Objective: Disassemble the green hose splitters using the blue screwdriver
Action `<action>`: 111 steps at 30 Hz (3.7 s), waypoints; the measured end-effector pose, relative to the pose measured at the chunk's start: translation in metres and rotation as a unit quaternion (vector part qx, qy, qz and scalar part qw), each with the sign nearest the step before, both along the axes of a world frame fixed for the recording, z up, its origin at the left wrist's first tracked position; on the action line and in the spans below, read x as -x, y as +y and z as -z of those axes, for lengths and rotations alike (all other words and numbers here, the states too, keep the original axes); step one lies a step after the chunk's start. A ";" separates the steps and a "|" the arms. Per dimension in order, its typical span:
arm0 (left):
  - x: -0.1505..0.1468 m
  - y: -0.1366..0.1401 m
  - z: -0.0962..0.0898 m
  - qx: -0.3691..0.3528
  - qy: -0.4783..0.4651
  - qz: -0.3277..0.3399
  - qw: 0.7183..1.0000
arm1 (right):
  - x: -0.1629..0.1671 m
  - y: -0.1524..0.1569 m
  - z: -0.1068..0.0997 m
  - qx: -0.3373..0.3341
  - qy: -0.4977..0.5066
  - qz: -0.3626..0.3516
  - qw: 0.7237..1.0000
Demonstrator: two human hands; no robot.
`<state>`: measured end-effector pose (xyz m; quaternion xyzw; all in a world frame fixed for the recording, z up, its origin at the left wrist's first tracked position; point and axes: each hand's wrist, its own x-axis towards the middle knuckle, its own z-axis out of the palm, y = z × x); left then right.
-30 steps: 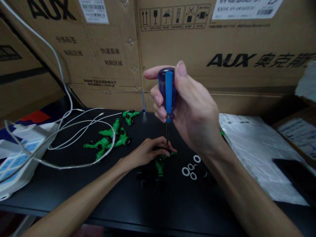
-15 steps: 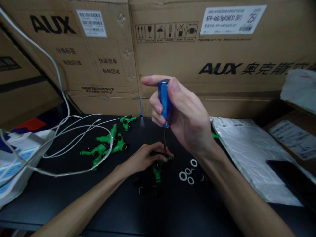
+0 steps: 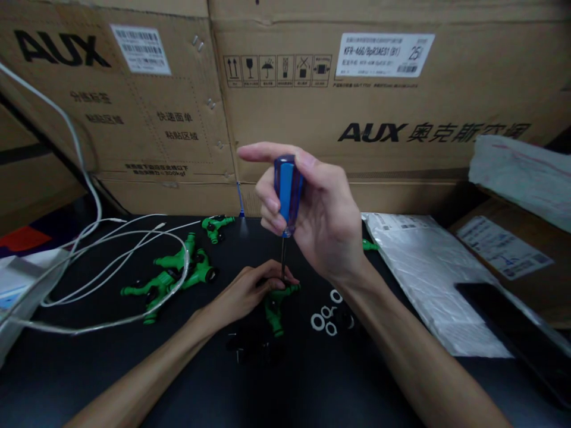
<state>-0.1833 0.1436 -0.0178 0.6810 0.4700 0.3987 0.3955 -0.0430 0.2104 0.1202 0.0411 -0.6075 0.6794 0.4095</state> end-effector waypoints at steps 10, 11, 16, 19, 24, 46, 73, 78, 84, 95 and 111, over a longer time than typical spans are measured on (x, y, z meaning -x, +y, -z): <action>-0.003 -0.002 -0.003 0.000 0.056 -0.006 0.998 | 0.001 0.001 0.003 -0.025 0.040 -0.002 0.999; -0.003 -0.003 -0.003 -0.003 0.057 -0.006 0.998 | 0.001 0.000 0.001 -0.027 0.026 -0.006 0.999; -0.004 -0.005 -0.003 -0.003 0.057 -0.006 0.998 | 0.006 0.000 0.003 0.006 0.065 0.039 0.997; -0.005 -0.005 -0.004 -0.002 0.061 -0.007 0.998 | 0.008 -0.001 0.006 0.028 0.084 0.073 0.993; -0.005 -0.003 -0.006 0.005 0.052 -0.018 0.998 | 0.003 -0.001 0.003 -0.020 0.026 0.032 0.999; -0.006 -0.007 -0.005 -0.008 0.055 -0.023 0.998 | 0.010 0.004 0.006 0.013 0.037 0.078 0.996; -0.007 -0.005 -0.003 -0.035 -0.033 -0.006 0.999 | 0.009 0.006 0.016 -0.149 -0.044 0.209 0.966; -0.006 -0.006 -0.006 -0.016 -0.024 -0.055 0.998 | 0.010 0.005 0.014 -0.150 -0.035 0.214 0.965; -0.008 -0.006 -0.007 -0.034 -0.055 -0.043 0.997 | 0.009 0.001 0.014 -0.141 -0.025 0.198 0.970; -0.007 -0.003 -0.007 -0.027 -0.035 -0.100 0.994 | 0.010 -0.001 0.012 -0.103 -0.021 0.189 0.976; -0.003 -0.001 -0.004 -0.061 -0.025 -0.057 0.996 | 0.009 0.002 0.011 -0.111 -0.005 0.164 0.980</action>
